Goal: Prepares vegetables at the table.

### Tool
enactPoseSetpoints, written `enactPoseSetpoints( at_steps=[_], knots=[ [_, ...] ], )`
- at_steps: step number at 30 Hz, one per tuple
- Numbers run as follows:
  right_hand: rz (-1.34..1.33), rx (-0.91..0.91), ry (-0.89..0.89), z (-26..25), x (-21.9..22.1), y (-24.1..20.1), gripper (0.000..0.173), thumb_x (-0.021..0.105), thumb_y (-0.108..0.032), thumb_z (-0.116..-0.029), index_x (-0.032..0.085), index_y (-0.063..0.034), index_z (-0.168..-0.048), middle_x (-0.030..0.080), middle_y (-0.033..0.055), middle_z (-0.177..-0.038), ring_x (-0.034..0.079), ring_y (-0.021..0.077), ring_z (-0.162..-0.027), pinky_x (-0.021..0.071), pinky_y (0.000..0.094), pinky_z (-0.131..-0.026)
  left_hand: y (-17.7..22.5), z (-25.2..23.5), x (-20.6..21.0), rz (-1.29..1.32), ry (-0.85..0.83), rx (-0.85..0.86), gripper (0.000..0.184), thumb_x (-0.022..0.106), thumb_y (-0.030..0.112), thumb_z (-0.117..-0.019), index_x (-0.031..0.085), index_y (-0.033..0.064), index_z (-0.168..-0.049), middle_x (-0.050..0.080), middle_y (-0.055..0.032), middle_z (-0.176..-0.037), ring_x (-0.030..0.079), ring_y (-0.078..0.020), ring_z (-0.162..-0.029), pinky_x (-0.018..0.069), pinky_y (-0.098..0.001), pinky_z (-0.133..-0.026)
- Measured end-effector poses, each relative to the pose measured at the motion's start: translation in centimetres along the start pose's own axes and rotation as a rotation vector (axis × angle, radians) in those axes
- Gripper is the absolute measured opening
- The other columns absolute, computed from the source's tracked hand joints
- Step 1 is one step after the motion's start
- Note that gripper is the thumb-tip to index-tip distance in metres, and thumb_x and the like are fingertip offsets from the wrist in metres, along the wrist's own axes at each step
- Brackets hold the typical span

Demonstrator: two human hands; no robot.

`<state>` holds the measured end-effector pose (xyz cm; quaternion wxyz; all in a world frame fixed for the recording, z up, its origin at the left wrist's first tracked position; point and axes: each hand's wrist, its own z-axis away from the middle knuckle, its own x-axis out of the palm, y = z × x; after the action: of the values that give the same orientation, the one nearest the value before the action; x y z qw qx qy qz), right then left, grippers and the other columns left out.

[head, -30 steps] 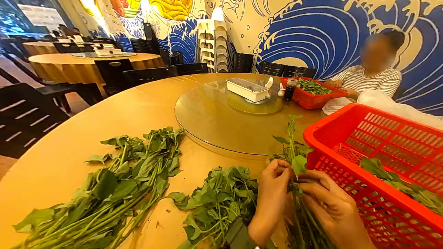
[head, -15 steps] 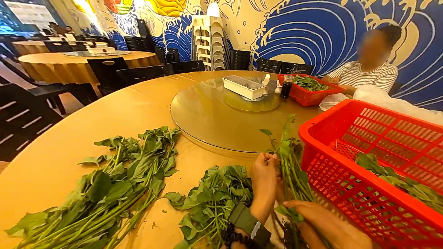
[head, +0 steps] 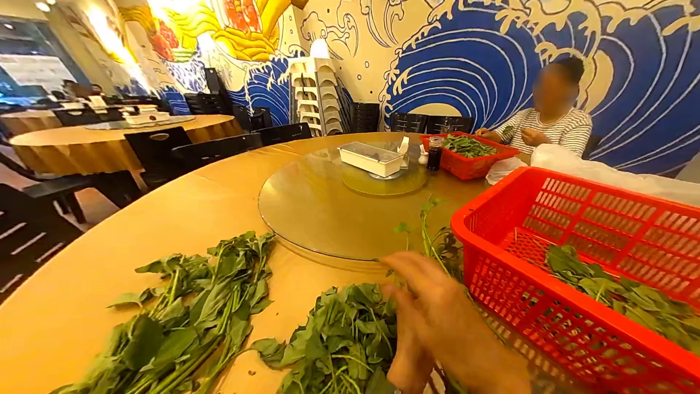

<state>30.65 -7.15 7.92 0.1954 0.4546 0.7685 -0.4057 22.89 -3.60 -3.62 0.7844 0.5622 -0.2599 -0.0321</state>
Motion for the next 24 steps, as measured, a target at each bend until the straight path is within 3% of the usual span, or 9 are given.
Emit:
enactPoseSetpoints(
  at_steps=[2,4,6,9,13,17,22,24],
  knots=[
    [0.073,0.144,0.027,-0.7,-1.8,3.0,0.03,0.055,-0.008,-0.1028,0.065,-0.002,-0.13,0.068,0.0156,-0.123,0.069,0.0277,-0.105,0.0576,0.0453,-0.09,3.8,-0.7,4.4,0.194,0.098,-0.077,0.026,0.038,0.005,-0.1086,0.045,-0.0021,-0.133,0.063,-0.009,-0.101,0.065,-0.0111,-0.087,0.0571,-0.0278,-0.078],
    [0.114,0.241,0.049,-0.7,-2.4,4.8,0.033,0.053,0.001,-0.102,0.059,0.0001,-0.135,0.065,0.0171,-0.121,0.069,0.0262,-0.09,0.0585,0.0432,-0.081,5.1,-0.4,5.7,0.314,0.1,-0.104,0.03,0.049,0.001,-0.1048,0.045,0.0006,-0.135,0.06,-0.0109,-0.109,0.065,-0.0147,-0.088,0.0568,-0.0284,-0.077],
    [0.154,0.256,0.079,-0.6,-1.9,5.3,0.033,0.053,0.003,-0.1005,0.057,-0.0017,-0.133,0.063,0.0148,-0.123,0.068,0.0235,-0.084,0.0593,0.0407,-0.075,4.6,-0.4,5.2,0.374,0.057,-0.071,0.035,0.05,0.0,-0.1041,0.044,-0.001,-0.138,0.058,-0.0126,-0.115,0.064,-0.0151,-0.092,0.0564,-0.0277,-0.078],
    [0.215,0.207,0.11,-0.7,-0.9,5.6,0.031,0.056,0.006,-0.0975,0.059,0.0023,-0.128,0.063,0.0187,-0.12,0.069,0.0278,-0.079,0.0594,0.0427,-0.07,4.4,0.0,4.5,0.4,0.065,-0.058,0.037,0.049,0.0,-0.1045,0.043,-0.001,-0.14,0.059,-0.0119,-0.117,0.064,-0.0137,-0.092,0.0549,-0.0257,-0.077],
    [0.134,0.204,0.025,-1.2,-0.8,6.5,0.032,0.062,0.005,-0.0953,0.06,0.0018,-0.127,0.067,0.0194,-0.116,0.071,0.0299,-0.086,0.0595,0.0449,-0.077,4.8,0.4,4.0,0.444,0.058,-0.037,0.032,0.049,-0.001,-0.1044,0.045,-0.0011,-0.136,0.06,-0.0106,-0.113,0.066,-0.0128,-0.089,0.0568,-0.0246,-0.075],
    [0.182,-0.005,0.064,-0.5,-0.6,7.5,0.021,0.07,-0.003,-0.0925,0.069,-0.0004,-0.113,0.071,0.0139,-0.1,0.071,0.0251,-0.085,0.0606,0.04,-0.076,4.9,0.6,4.1,0.408,0.081,-0.058,0.032,0.05,0.013,-0.1073,0.047,0.0002,-0.136,0.059,-0.0117,-0.119,0.062,-0.0149,-0.103,0.0533,-0.0269,-0.088],
    [0.371,-0.153,0.1,0.7,0.4,8.3,0.006,0.068,-0.005,-0.0921,0.071,-0.0007,-0.093,0.068,0.0124,-0.079,0.071,0.0268,-0.07,0.0606,0.04,-0.063,4.7,-0.2,4.7,0.343,0.098,-0.078,0.03,0.054,0.018,-0.1063,0.053,-0.0002,-0.13,0.063,-0.0114,-0.11,0.063,-0.017,-0.099,0.0533,-0.0301,-0.086],
    [0.431,-0.155,0.113,1.4,1.0,8.1,0.007,0.065,-0.005,-0.0908,0.07,-0.0005,-0.088,0.067,0.0119,-0.072,0.07,0.0257,-0.063,0.059,0.038,-0.057,4.8,-0.5,5.1,0.32,0.12,-0.081,0.032,0.053,0.019,-0.1067,0.054,-0.0015,-0.132,0.064,-0.0144,-0.116,0.064,-0.0197,-0.105,0.0538,-0.0337,-0.091]
  ],
)
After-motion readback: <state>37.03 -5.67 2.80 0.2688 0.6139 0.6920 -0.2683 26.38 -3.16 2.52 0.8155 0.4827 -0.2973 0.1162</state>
